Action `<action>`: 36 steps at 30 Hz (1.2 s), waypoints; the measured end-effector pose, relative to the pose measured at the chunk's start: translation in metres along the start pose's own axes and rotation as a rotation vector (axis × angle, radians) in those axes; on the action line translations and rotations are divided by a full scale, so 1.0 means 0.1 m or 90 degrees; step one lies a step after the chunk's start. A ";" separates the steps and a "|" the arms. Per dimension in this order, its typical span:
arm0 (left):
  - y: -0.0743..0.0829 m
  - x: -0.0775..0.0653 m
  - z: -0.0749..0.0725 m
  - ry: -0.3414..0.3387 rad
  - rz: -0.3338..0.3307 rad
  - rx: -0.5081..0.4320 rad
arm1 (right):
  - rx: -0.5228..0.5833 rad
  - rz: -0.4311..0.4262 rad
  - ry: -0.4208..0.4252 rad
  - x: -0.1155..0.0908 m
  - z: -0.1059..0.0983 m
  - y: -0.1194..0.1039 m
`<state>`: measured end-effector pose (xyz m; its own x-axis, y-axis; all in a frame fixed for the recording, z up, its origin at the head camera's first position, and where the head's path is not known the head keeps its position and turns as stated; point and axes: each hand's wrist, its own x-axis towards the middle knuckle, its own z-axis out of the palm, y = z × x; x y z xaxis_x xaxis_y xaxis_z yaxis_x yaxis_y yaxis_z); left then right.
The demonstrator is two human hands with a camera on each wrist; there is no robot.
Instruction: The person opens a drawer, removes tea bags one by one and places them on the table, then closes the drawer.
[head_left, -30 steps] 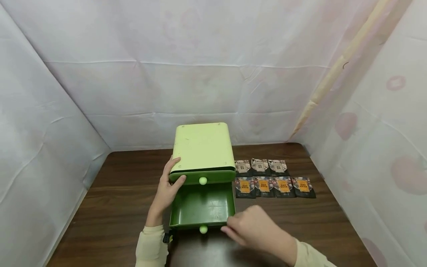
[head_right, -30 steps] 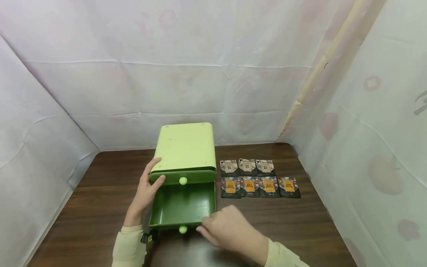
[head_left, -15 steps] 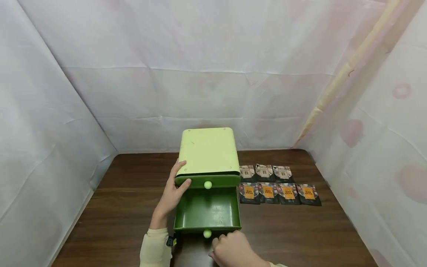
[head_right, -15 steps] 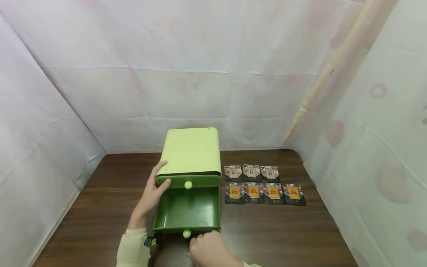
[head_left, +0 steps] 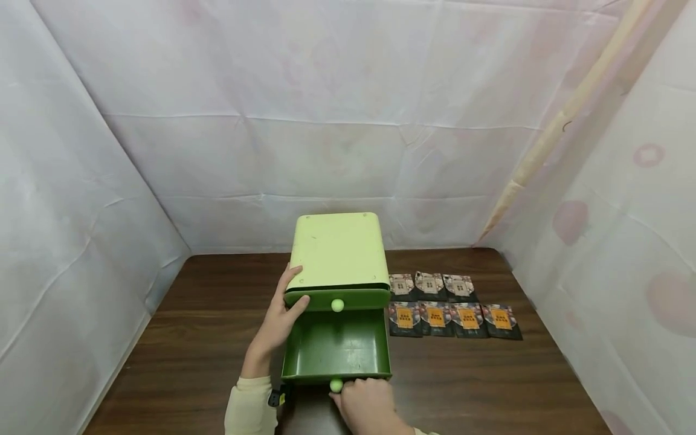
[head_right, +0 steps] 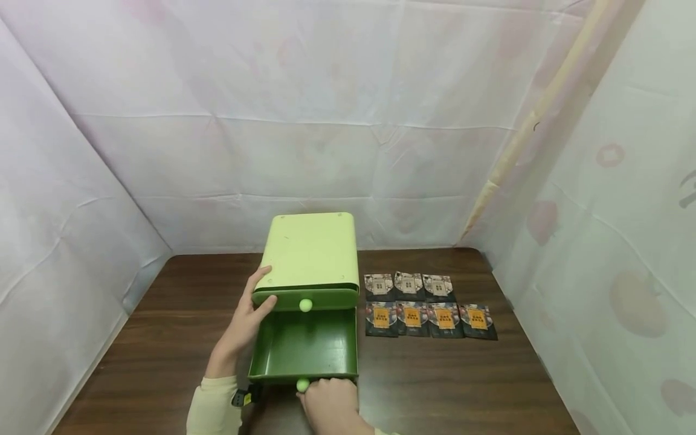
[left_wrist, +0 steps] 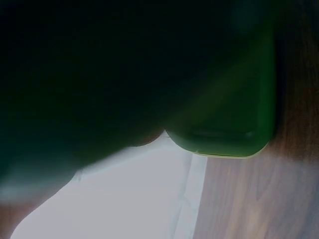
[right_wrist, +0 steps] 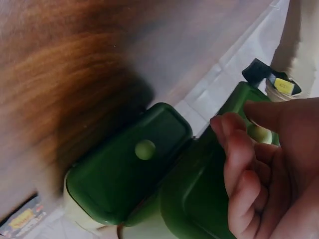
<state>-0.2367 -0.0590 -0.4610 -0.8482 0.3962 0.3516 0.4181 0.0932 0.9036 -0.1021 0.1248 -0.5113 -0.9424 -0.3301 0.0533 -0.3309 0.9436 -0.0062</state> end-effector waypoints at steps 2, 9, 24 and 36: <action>0.00 0.00 0.00 0.002 0.000 0.001 | -0.002 0.002 0.010 0.01 0.03 -0.01; 0.00 -0.01 -0.01 0.000 -0.002 -0.007 | -0.003 -0.003 0.089 0.01 0.11 -0.04; 0.00 -0.01 -0.01 -0.006 -0.006 -0.016 | 0.022 0.028 0.140 0.13 0.07 0.02; 0.04 0.01 -0.01 0.015 -0.009 0.036 | -0.040 0.066 0.213 0.34 0.07 0.06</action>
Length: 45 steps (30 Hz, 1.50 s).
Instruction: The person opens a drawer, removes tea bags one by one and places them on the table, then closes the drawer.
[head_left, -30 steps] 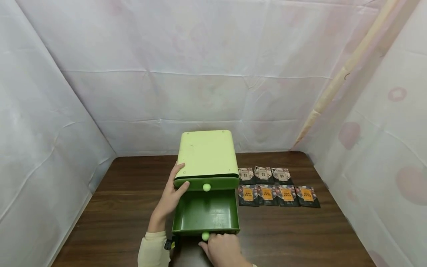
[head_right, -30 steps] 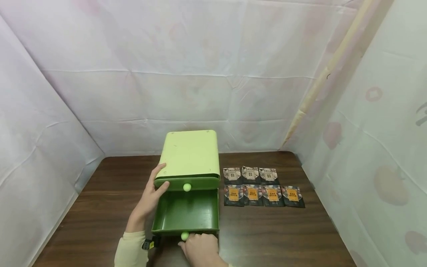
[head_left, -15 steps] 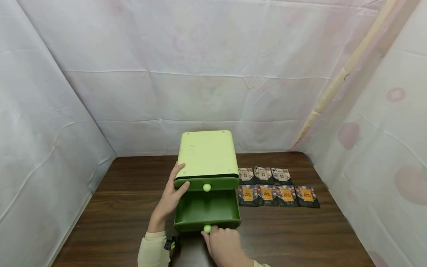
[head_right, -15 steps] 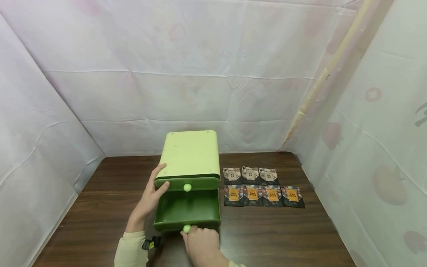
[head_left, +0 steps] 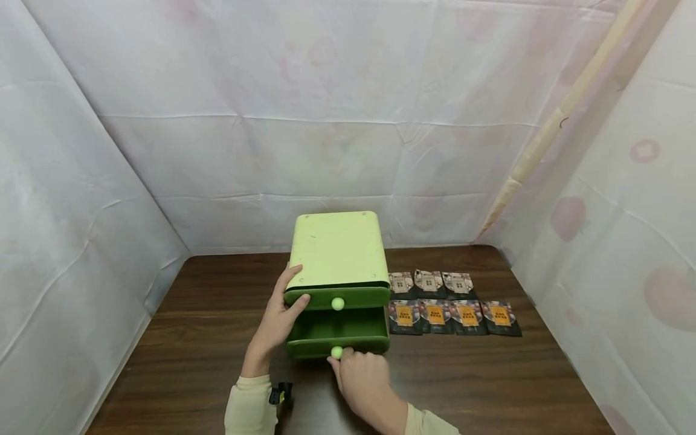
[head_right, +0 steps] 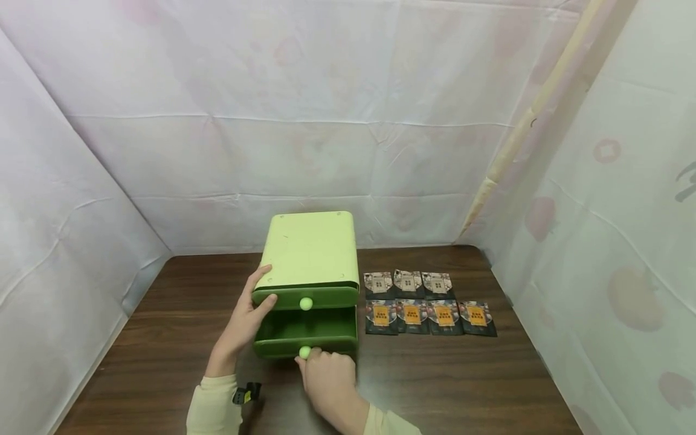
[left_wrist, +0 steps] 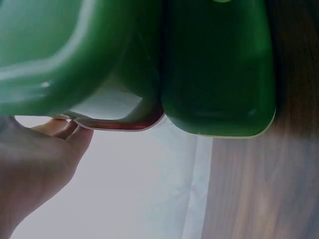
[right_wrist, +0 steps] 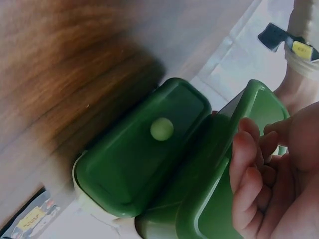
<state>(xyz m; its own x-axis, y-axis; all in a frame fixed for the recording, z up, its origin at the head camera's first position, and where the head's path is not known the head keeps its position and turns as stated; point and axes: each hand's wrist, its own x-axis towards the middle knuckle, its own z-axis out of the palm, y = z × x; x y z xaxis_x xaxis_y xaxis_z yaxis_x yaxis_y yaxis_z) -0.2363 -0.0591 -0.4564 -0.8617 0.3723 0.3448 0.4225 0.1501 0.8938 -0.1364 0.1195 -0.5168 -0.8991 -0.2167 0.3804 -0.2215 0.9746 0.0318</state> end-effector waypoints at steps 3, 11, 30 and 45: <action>0.00 -0.02 0.00 0.003 -0.002 0.003 | 0.001 0.006 0.001 0.05 0.06 0.01; -0.01 -0.07 0.02 0.014 -0.013 0.021 | 0.009 0.001 0.026 0.15 0.20 0.06; 0.03 -0.02 -0.04 -0.019 -0.019 0.011 | 0.056 -0.002 0.085 0.39 0.36 0.19; -0.14 0.02 0.02 0.011 0.002 0.035 | 0.110 0.019 0.120 0.42 0.34 0.23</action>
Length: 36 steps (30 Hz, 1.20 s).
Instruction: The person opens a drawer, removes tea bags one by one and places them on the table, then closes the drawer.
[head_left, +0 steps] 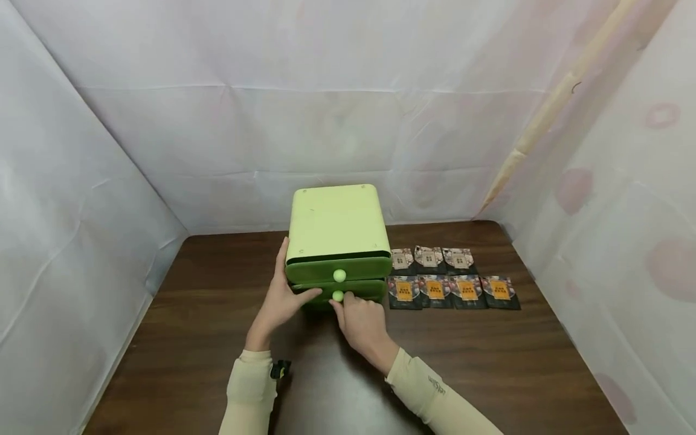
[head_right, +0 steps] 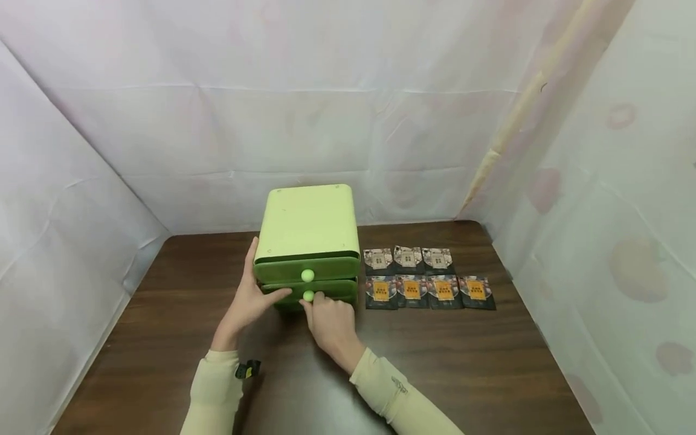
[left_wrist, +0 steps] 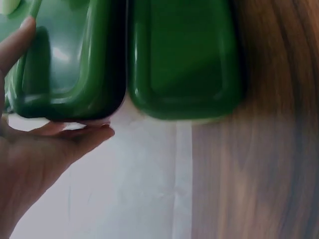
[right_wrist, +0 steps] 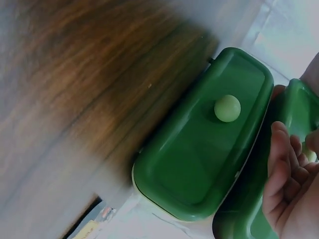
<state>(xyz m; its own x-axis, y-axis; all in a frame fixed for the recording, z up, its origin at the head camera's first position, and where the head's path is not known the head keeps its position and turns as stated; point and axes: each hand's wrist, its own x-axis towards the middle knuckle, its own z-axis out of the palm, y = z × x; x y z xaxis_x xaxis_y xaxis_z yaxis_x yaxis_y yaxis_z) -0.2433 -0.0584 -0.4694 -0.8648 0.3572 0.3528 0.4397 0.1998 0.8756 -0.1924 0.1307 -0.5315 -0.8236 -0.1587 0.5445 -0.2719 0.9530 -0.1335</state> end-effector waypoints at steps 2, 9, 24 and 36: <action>-0.01 0.03 0.02 0.014 0.012 0.002 | 0.006 0.008 0.009 0.03 -0.01 0.00; 0.02 0.05 0.07 0.051 0.026 0.017 | 0.049 0.030 -0.027 0.05 -0.04 0.04; 0.02 0.03 0.13 0.080 0.019 0.007 | -0.049 0.104 -0.137 0.07 0.26 0.01; 0.00 0.08 0.14 0.110 0.025 0.029 | -0.073 0.152 -0.193 0.16 0.32 0.01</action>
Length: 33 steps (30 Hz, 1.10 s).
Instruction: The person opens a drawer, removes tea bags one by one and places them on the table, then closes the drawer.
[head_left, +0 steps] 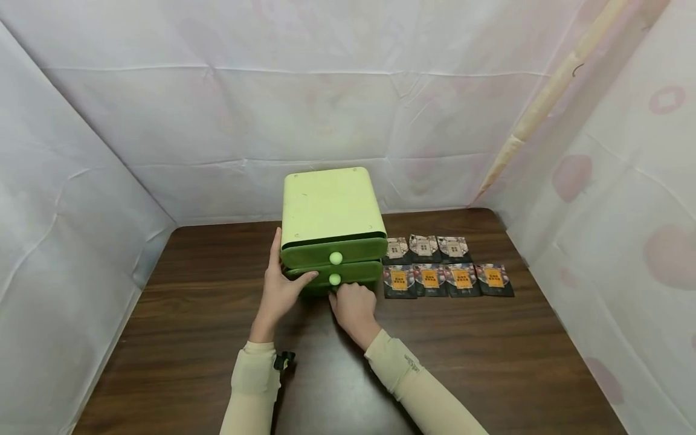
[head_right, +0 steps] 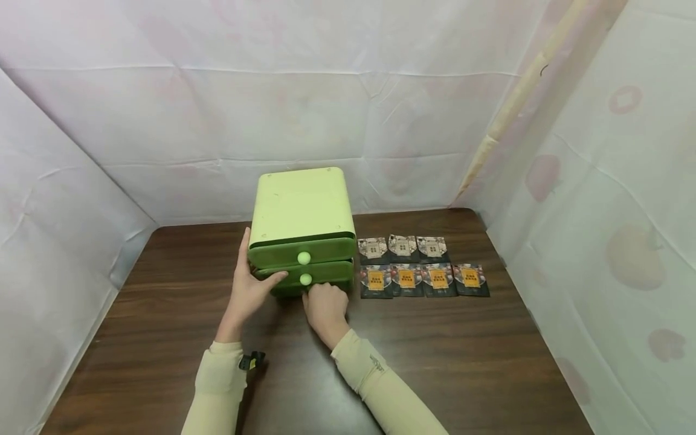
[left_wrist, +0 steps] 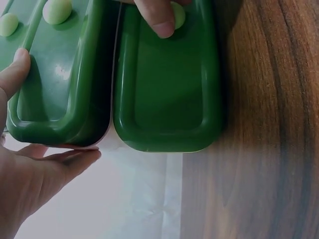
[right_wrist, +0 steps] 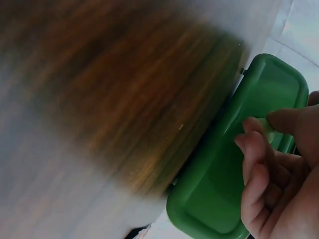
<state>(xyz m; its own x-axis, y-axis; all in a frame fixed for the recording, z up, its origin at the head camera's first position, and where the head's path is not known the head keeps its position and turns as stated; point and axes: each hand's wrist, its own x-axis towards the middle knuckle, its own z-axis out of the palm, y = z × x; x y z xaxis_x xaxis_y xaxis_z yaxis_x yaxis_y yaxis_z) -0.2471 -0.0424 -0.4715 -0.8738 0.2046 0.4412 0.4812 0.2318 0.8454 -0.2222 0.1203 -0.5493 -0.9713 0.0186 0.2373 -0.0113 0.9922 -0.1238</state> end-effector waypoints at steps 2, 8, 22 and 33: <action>0.01 0.00 0.00 -0.003 -0.006 0.002 | 0.008 -0.003 0.000 0.01 0.00 0.00; 0.05 0.03 -0.01 -0.028 -0.019 0.006 | 0.012 -0.013 0.005 -0.02 -0.01 0.03; -0.26 0.01 -0.01 -0.039 -0.067 0.021 | 0.007 -0.034 -0.017 -0.33 -0.15 -0.02; -0.25 0.01 -0.03 -0.055 -0.082 0.045 | -0.004 -0.027 -0.056 -0.60 -0.28 -0.07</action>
<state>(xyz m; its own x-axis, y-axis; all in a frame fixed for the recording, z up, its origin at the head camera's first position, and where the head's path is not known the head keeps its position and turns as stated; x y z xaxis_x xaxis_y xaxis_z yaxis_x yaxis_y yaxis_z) -0.2604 -0.0507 -0.4909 -0.9208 0.2491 0.3000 0.3715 0.3267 0.8690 -0.1577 0.1161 -0.5358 -0.9871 -0.0333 0.1564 -0.0509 0.9926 -0.1099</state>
